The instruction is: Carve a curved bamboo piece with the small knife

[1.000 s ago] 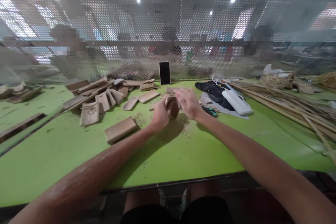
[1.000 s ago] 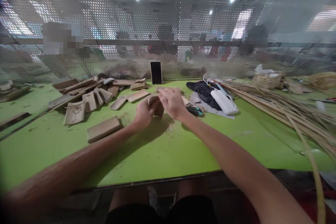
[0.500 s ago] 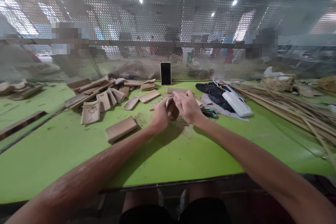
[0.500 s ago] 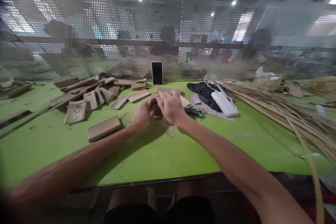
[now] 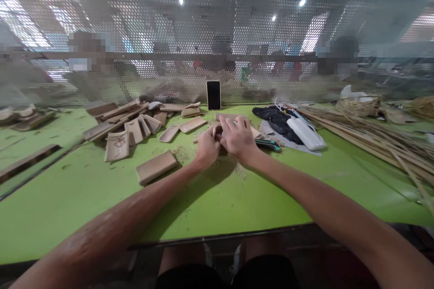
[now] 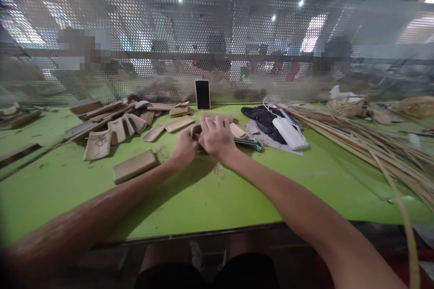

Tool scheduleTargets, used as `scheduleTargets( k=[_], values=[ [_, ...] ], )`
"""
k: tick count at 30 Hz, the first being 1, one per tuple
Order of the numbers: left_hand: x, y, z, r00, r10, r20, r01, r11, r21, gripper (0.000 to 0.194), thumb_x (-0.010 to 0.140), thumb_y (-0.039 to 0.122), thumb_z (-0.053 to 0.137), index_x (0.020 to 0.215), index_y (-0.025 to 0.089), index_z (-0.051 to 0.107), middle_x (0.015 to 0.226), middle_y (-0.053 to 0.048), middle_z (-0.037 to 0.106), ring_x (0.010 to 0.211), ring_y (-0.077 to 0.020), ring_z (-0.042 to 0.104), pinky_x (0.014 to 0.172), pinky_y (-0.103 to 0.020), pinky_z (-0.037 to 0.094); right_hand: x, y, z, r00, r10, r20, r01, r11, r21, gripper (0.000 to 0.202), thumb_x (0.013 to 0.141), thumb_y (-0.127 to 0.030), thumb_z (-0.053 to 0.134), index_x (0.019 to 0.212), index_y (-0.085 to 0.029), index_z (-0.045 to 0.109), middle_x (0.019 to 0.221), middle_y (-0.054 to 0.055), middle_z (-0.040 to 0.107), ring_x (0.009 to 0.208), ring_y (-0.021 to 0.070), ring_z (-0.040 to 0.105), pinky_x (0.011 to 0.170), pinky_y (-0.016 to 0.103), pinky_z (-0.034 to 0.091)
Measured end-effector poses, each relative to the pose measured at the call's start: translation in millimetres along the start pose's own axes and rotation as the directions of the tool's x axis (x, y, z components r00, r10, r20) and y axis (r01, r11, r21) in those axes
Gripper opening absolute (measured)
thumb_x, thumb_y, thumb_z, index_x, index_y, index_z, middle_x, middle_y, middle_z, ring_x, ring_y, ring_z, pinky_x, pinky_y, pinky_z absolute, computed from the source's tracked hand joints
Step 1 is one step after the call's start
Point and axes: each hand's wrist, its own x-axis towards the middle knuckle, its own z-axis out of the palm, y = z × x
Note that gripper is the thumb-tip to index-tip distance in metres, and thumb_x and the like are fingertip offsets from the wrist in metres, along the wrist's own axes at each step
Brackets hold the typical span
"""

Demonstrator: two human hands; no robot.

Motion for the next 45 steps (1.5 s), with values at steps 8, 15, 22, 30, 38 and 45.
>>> scheduleTargets(
  k=[8, 15, 22, 30, 38, 45],
  values=[
    [-5.8, 7.4, -2.7, 0.998, 0.031, 0.052, -0.031, 0.999, -0.012, 0.028, 0.089, 0.018, 0.052, 0.111, 0.017, 0.070, 0.104, -0.008, 0.075, 0.092, -0.0235, 0.067, 0.085, -0.037, 0.054, -2.6, 9.1, -5.4, 0.999, 0.037, -0.007, -0.036, 0.997, 0.073, 0.062, 0.105, -0.047, 0.028, 0.143, -0.005, 0.054, 0.122, 0.019, 0.069, 0.108, 0.0370, 0.047, 0.094, 0.052, 0.034],
    [-3.3, -4.8, 0.3, 0.998, -0.046, 0.041, 0.048, 0.997, -0.063, 0.024, 0.078, 0.012, 0.056, 0.097, 0.019, 0.070, 0.092, -0.006, 0.074, 0.087, -0.0226, 0.066, 0.078, -0.035, 0.056, -4.3, -1.5, 2.2, 0.997, 0.052, -0.057, -0.025, 0.919, 0.394, 0.058, 0.105, -0.039, 0.027, 0.143, -0.005, 0.053, 0.133, 0.018, 0.063, 0.115, 0.0327, 0.046, 0.102, 0.050, 0.039],
    [-0.8, 3.3, -3.8, 0.999, -0.033, 0.016, 0.034, 0.998, -0.053, 0.021, 0.084, 0.019, 0.055, 0.098, 0.020, 0.070, 0.094, -0.005, 0.075, 0.087, -0.0233, 0.067, 0.083, -0.037, 0.055, -2.8, 0.6, 17.5, 0.982, 0.126, -0.138, -0.024, 0.817, 0.576, 0.052, 0.102, -0.036, 0.033, 0.145, -0.010, 0.049, 0.126, 0.017, 0.063, 0.117, 0.0287, 0.053, 0.106, 0.049, 0.041],
    [-1.4, -0.5, -3.3, 0.999, -0.004, 0.036, 0.005, 1.000, -0.025, 0.019, 0.086, 0.021, 0.057, 0.099, 0.020, 0.071, 0.098, -0.006, 0.076, 0.091, -0.0230, 0.068, 0.085, -0.036, 0.054, 0.5, 0.6, 17.6, 0.977, 0.157, -0.143, -0.021, 0.740, 0.672, 0.049, 0.104, -0.037, 0.028, 0.134, -0.017, 0.060, 0.124, 0.014, 0.066, 0.118, 0.0261, 0.057, 0.105, 0.049, 0.044],
    [-2.2, -0.4, -3.4, 0.999, 0.011, 0.046, -0.010, 1.000, -0.023, 0.022, 0.088, 0.022, 0.058, 0.104, 0.019, 0.071, 0.099, -0.006, 0.075, 0.089, -0.0222, 0.068, 0.082, -0.036, 0.054, -1.5, 4.3, 20.3, 0.977, 0.179, -0.116, -0.054, 0.733, 0.678, 0.054, 0.105, -0.044, 0.026, 0.136, -0.015, 0.060, 0.126, 0.015, 0.067, 0.119, 0.0257, 0.057, 0.105, 0.046, 0.045],
    [-1.9, 0.7, -2.7, 0.999, 0.001, 0.040, -0.001, 1.000, -0.014, 0.020, 0.087, 0.020, 0.057, 0.100, 0.019, 0.072, 0.095, -0.006, 0.075, 0.084, -0.0207, 0.067, 0.079, -0.034, 0.054, 3.3, 4.5, 15.0, 0.983, 0.147, -0.106, -0.042, 0.757, 0.652, 0.051, 0.105, -0.040, 0.027, 0.131, -0.017, 0.064, 0.120, 0.013, 0.068, 0.112, 0.0266, 0.059, 0.102, 0.049, 0.045]
  ],
)
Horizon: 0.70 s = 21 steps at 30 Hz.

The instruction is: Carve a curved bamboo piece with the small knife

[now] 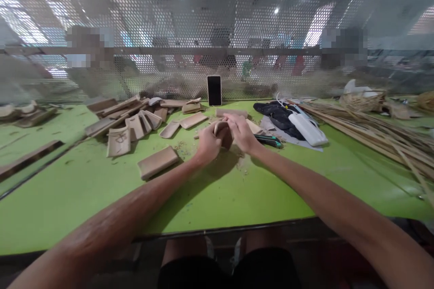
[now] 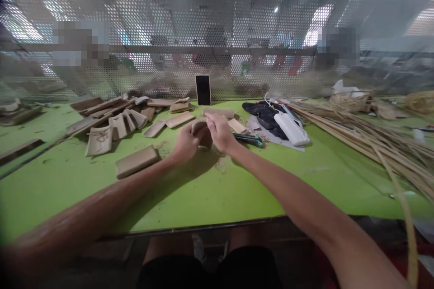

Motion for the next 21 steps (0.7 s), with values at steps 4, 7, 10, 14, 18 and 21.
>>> scheduleTargets(
  k=[4, 7, 10, 14, 18, 21],
  values=[
    [-0.1, -0.4, 0.3, 0.999, -0.054, 0.003, 0.054, 0.998, -0.015, 0.015, 0.086, 0.021, 0.056, 0.089, 0.017, 0.070, 0.081, -0.006, 0.073, 0.074, -0.0194, 0.064, 0.069, -0.032, 0.054, 1.0, -0.4, 0.1, 0.997, -0.072, -0.004, 0.072, 0.997, -0.033, 0.050, 0.103, -0.040, 0.031, 0.130, -0.015, 0.064, 0.122, 0.015, 0.063, 0.117, 0.0271, 0.055, 0.105, 0.047, 0.042],
    [-0.1, -1.0, 1.2, 0.999, -0.039, 0.010, 0.039, 0.998, -0.046, 0.017, 0.089, 0.025, 0.056, 0.092, 0.018, 0.071, 0.085, -0.006, 0.073, 0.082, -0.0206, 0.066, 0.075, -0.034, 0.055, 1.7, 4.0, 0.0, 1.000, 0.005, 0.005, -0.004, 1.000, -0.016, 0.050, 0.104, -0.039, 0.027, 0.129, -0.018, 0.065, 0.114, 0.014, 0.065, 0.111, 0.0274, 0.057, 0.102, 0.049, 0.043],
    [0.6, -0.7, 2.3, 0.999, -0.022, 0.025, 0.023, 0.998, -0.055, 0.021, 0.090, 0.026, 0.056, 0.101, 0.017, 0.071, 0.092, -0.008, 0.075, 0.087, -0.0220, 0.067, 0.081, -0.037, 0.056, 1.9, 7.7, -0.6, 0.999, -0.035, 0.006, 0.035, 0.999, -0.010, 0.051, 0.104, -0.044, 0.027, 0.129, -0.019, 0.066, 0.114, 0.013, 0.065, 0.111, 0.0269, 0.056, 0.103, 0.048, 0.043],
    [1.3, 0.6, 2.3, 1.000, 0.010, 0.013, -0.009, 0.998, -0.059, 0.023, 0.089, 0.020, 0.056, 0.106, 0.017, 0.071, 0.101, -0.009, 0.075, 0.094, -0.0229, 0.068, 0.088, -0.039, 0.055, 2.1, 7.9, -0.8, 0.999, -0.032, -0.005, 0.032, 0.999, -0.008, 0.057, 0.104, -0.048, 0.024, 0.126, -0.017, 0.067, 0.112, 0.013, 0.065, 0.111, 0.0268, 0.057, 0.103, 0.048, 0.042],
    [0.8, 3.1, 0.5, 0.998, -0.053, 0.016, 0.054, 0.998, -0.041, 0.020, 0.088, 0.016, 0.056, 0.101, 0.018, 0.071, 0.094, -0.008, 0.075, 0.090, -0.0228, 0.068, 0.082, -0.038, 0.056, 1.8, 6.7, -1.0, 0.998, -0.054, 0.024, 0.055, 0.998, -0.026, 0.054, 0.104, -0.046, 0.028, 0.131, -0.016, 0.063, 0.120, 0.014, 0.064, 0.116, 0.0271, 0.055, 0.104, 0.048, 0.042],
    [1.1, 4.4, -0.4, 0.999, -0.038, 0.010, 0.038, 0.998, -0.043, 0.020, 0.089, 0.017, 0.057, 0.103, 0.019, 0.072, 0.100, -0.008, 0.076, 0.094, -0.0237, 0.068, 0.086, -0.039, 0.056, 1.8, 8.0, -1.6, 1.000, 0.004, 0.010, -0.004, 0.999, -0.032, 0.057, 0.103, -0.048, 0.026, 0.127, -0.015, 0.065, 0.116, 0.016, 0.065, 0.113, 0.0287, 0.056, 0.102, 0.050, 0.044]
  ],
)
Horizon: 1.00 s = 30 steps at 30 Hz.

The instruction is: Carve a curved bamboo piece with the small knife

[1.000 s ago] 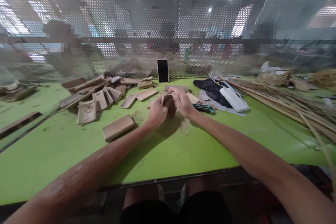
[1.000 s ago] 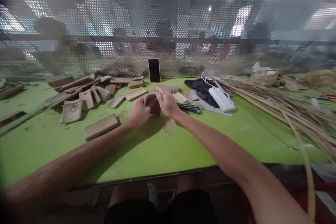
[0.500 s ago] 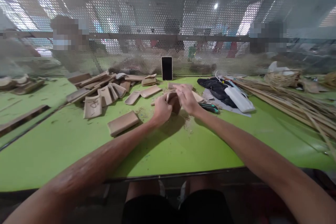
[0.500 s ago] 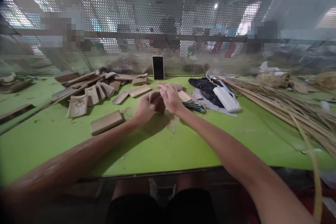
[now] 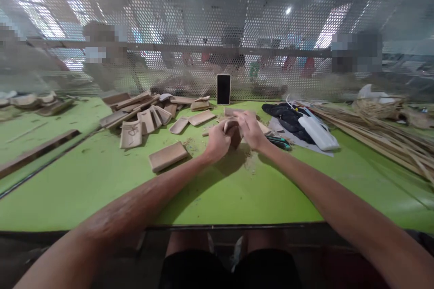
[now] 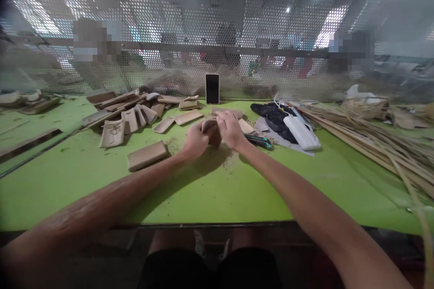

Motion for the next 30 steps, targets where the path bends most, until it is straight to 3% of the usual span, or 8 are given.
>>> scheduleTargets(
  k=[5, 9, 12, 15, 19, 23, 27, 30],
  values=[
    [2.0, -3.2, 1.2, 1.000, 0.006, -0.015, -0.005, 1.000, 0.026, 0.019, 0.089, 0.018, 0.057, 0.101, 0.018, 0.072, 0.100, -0.008, 0.076, 0.090, -0.0241, 0.069, 0.083, -0.038, 0.056, 0.3, -0.4, 0.9, 0.998, -0.067, 0.009, 0.067, 0.998, 0.001, 0.054, 0.104, -0.047, 0.028, 0.130, -0.017, 0.064, 0.121, 0.015, 0.064, 0.116, 0.0290, 0.055, 0.105, 0.051, 0.042],
    [1.2, -3.4, 1.8, 0.999, 0.043, -0.013, -0.043, 0.999, 0.019, 0.020, 0.089, 0.018, 0.057, 0.102, 0.018, 0.072, 0.102, -0.008, 0.076, 0.091, -0.0236, 0.069, 0.083, -0.037, 0.055, 0.1, -2.1, 2.0, 0.999, -0.020, -0.038, 0.021, 0.999, 0.037, 0.053, 0.104, -0.046, 0.027, 0.127, -0.017, 0.064, 0.116, 0.015, 0.064, 0.114, 0.0282, 0.056, 0.103, 0.048, 0.044],
    [-0.6, -1.2, 1.6, 0.999, 0.034, -0.016, -0.034, 0.999, 0.005, 0.020, 0.089, 0.018, 0.056, 0.102, 0.018, 0.071, 0.100, -0.008, 0.076, 0.089, -0.0232, 0.069, 0.082, -0.037, 0.055, -0.2, -2.3, 1.2, 0.997, -0.076, 0.003, 0.076, 0.997, 0.015, 0.049, 0.104, -0.043, 0.029, 0.126, -0.018, 0.064, 0.117, 0.014, 0.062, 0.114, 0.0278, 0.055, 0.102, 0.047, 0.043],
    [-1.9, -0.1, 1.4, 0.999, 0.041, -0.023, -0.041, 0.999, 0.001, 0.021, 0.088, 0.017, 0.057, 0.103, 0.019, 0.071, 0.100, -0.007, 0.076, 0.092, -0.0233, 0.069, 0.085, -0.037, 0.055, -0.2, -2.4, -0.2, 1.000, -0.020, -0.004, 0.020, 1.000, 0.008, 0.051, 0.104, -0.044, 0.025, 0.118, -0.017, 0.067, 0.107, 0.014, 0.063, 0.106, 0.0276, 0.057, 0.098, 0.047, 0.045],
    [-2.6, -1.4, 1.9, 0.999, 0.021, -0.036, -0.021, 1.000, -0.008, 0.022, 0.087, 0.015, 0.057, 0.103, 0.018, 0.071, 0.099, -0.009, 0.075, 0.089, -0.0240, 0.069, 0.082, -0.038, 0.056, 0.3, -4.9, -0.9, 0.997, -0.073, 0.024, 0.073, 0.997, 0.000, 0.048, 0.103, -0.044, 0.029, 0.121, -0.017, 0.065, 0.112, 0.014, 0.062, 0.109, 0.0270, 0.054, 0.100, 0.045, 0.044],
    [-1.9, -2.0, 3.2, 0.998, 0.040, -0.049, -0.041, 0.999, -0.022, 0.020, 0.088, 0.016, 0.057, 0.101, 0.017, 0.071, 0.100, -0.009, 0.075, 0.093, -0.0243, 0.069, 0.086, -0.039, 0.055, 2.7, -5.8, 0.5, 1.000, -0.014, 0.012, 0.013, 0.999, 0.031, 0.052, 0.103, -0.045, 0.026, 0.119, -0.015, 0.066, 0.110, 0.015, 0.062, 0.110, 0.0265, 0.056, 0.101, 0.044, 0.043],
    [-1.3, 0.3, 3.2, 0.998, -0.017, -0.063, 0.018, 1.000, 0.011, 0.019, 0.086, 0.013, 0.056, 0.098, 0.016, 0.071, 0.096, -0.008, 0.075, 0.088, -0.0231, 0.068, 0.081, -0.036, 0.055, 3.7, -4.5, 3.6, 1.000, -0.031, -0.002, 0.031, 0.997, 0.075, 0.050, 0.103, -0.047, 0.030, 0.113, -0.016, 0.067, 0.108, 0.013, 0.063, 0.107, 0.0261, 0.057, 0.101, 0.044, 0.043],
    [-1.7, 2.2, 2.3, 0.998, 0.009, -0.055, -0.009, 1.000, 0.008, 0.022, 0.087, 0.014, 0.057, 0.103, 0.017, 0.071, 0.099, -0.007, 0.076, 0.090, -0.0228, 0.068, 0.083, -0.036, 0.055, 2.7, -2.8, 5.2, 0.999, 0.044, -0.013, -0.042, 0.992, 0.118, 0.051, 0.103, -0.048, 0.028, 0.106, -0.017, 0.069, 0.100, 0.012, 0.065, 0.100, 0.0260, 0.059, 0.096, 0.044, 0.046]
  ],
)
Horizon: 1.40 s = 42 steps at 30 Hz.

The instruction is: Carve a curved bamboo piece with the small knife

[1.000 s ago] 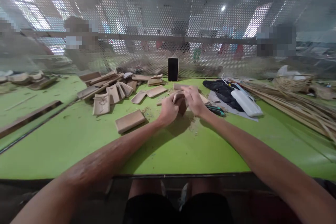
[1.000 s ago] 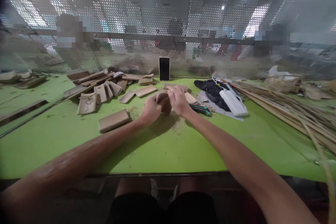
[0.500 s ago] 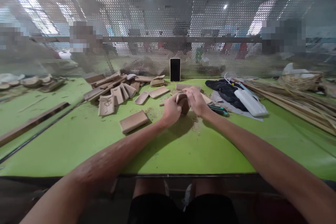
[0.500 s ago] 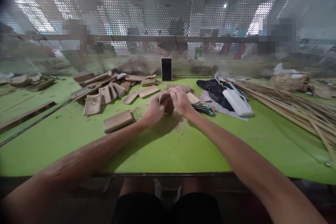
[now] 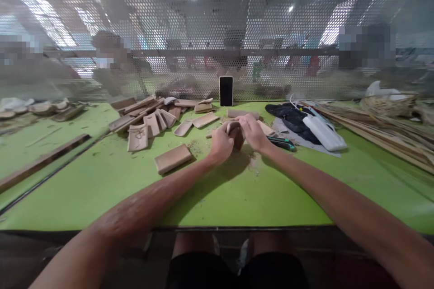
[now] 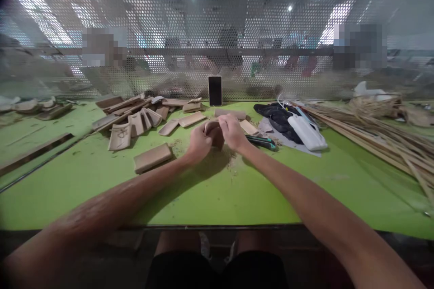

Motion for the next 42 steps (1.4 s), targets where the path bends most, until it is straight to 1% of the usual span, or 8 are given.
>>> scheduleTargets(
  k=[11, 15, 19, 23, 29, 34, 39, 42],
  values=[
    [4.1, -6.6, 0.8, 1.000, -0.013, -0.006, 0.013, 1.000, -0.012, 0.018, 0.088, 0.016, 0.057, 0.099, 0.017, 0.072, 0.097, -0.008, 0.076, 0.090, -0.0230, 0.068, 0.081, -0.035, 0.055, -0.9, -1.3, -2.2, 0.999, -0.043, 0.025, 0.044, 0.998, -0.034, 0.058, 0.102, -0.054, 0.029, 0.123, -0.019, 0.070, 0.123, 0.014, 0.070, 0.117, 0.0290, 0.061, 0.105, 0.048, 0.045],
    [4.4, -4.6, 0.6, 0.999, 0.046, 0.004, -0.046, 0.999, -0.016, 0.023, 0.088, 0.015, 0.055, 0.104, 0.020, 0.072, 0.102, -0.008, 0.076, 0.092, -0.0229, 0.069, 0.086, -0.036, 0.054, -1.9, 1.3, -3.0, 0.998, 0.061, -0.006, -0.061, 0.997, -0.051, 0.062, 0.102, -0.055, 0.028, 0.123, -0.014, 0.070, 0.117, 0.017, 0.072, 0.111, 0.0303, 0.065, 0.100, 0.048, 0.050],
    [3.6, -4.1, 0.9, 0.997, 0.071, 0.024, -0.070, 0.997, -0.021, 0.033, 0.081, 0.006, 0.055, 0.108, 0.016, 0.070, 0.102, -0.008, 0.076, 0.091, -0.0230, 0.068, 0.084, -0.037, 0.055, -2.6, 0.0, -6.1, 0.998, -0.067, 0.002, 0.066, 0.983, -0.170, 0.057, 0.102, -0.050, 0.031, 0.125, -0.016, 0.070, 0.119, 0.015, 0.072, 0.108, 0.0302, 0.063, 0.099, 0.050, 0.049],
    [3.6, -4.9, 1.1, 0.998, 0.062, 0.023, -0.062, 0.998, 0.014, 0.039, 0.077, 0.002, 0.053, 0.110, 0.015, 0.070, 0.104, -0.009, 0.076, 0.093, -0.0227, 0.068, 0.086, -0.036, 0.055, -2.2, -3.2, -8.6, 0.995, -0.103, 0.015, 0.104, 0.969, -0.226, 0.055, 0.104, -0.046, 0.028, 0.121, -0.016, 0.071, 0.116, 0.014, 0.073, 0.103, 0.0290, 0.062, 0.096, 0.049, 0.049],
    [5.6, -4.1, 0.7, 0.999, 0.041, 0.022, -0.041, 0.999, 0.010, 0.034, 0.082, 0.005, 0.053, 0.109, 0.015, 0.070, 0.106, -0.010, 0.075, 0.093, -0.0229, 0.068, 0.087, -0.036, 0.055, -1.3, -3.2, -8.1, 0.992, -0.127, 0.029, 0.130, 0.958, -0.254, 0.056, 0.105, -0.040, 0.023, 0.120, -0.017, 0.071, 0.114, 0.014, 0.073, 0.103, 0.0293, 0.063, 0.095, 0.049, 0.049],
    [7.0, -7.1, 0.5, 0.999, 0.039, 0.023, -0.039, 0.999, 0.019, 0.031, 0.081, 0.004, 0.053, 0.103, 0.017, 0.070, 0.099, -0.008, 0.076, 0.089, -0.0225, 0.068, 0.084, -0.035, 0.055, -3.0, -1.4, -8.2, 0.979, -0.185, 0.084, 0.202, 0.929, -0.308, 0.051, 0.103, -0.038, 0.029, 0.127, -0.013, 0.066, 0.116, 0.018, 0.070, 0.107, 0.0325, 0.061, 0.097, 0.052, 0.048],
    [7.3, -6.1, -0.4, 0.999, 0.033, 0.033, -0.032, 0.999, -0.007, 0.028, 0.086, 0.008, 0.053, 0.106, 0.020, 0.070, 0.105, -0.007, 0.076, 0.096, -0.0220, 0.069, 0.088, -0.034, 0.054, -5.2, 9.5, -7.9, 0.990, -0.127, 0.054, 0.137, 0.955, -0.263, 0.049, 0.101, -0.040, 0.036, 0.138, -0.015, 0.057, 0.127, 0.018, 0.065, 0.118, 0.0324, 0.059, 0.102, 0.052, 0.048],
    [6.9, -2.9, -1.4, 0.999, 0.051, 0.017, -0.051, 0.999, -0.006, 0.023, 0.088, 0.012, 0.056, 0.104, 0.020, 0.071, 0.105, -0.007, 0.076, 0.096, -0.0224, 0.069, 0.089, -0.035, 0.054, -6.3, 12.8, -8.6, 0.993, -0.107, 0.058, 0.118, 0.965, -0.233, 0.048, 0.102, -0.041, 0.033, 0.133, -0.016, 0.060, 0.124, 0.018, 0.067, 0.116, 0.0320, 0.060, 0.101, 0.052, 0.049]
  ],
)
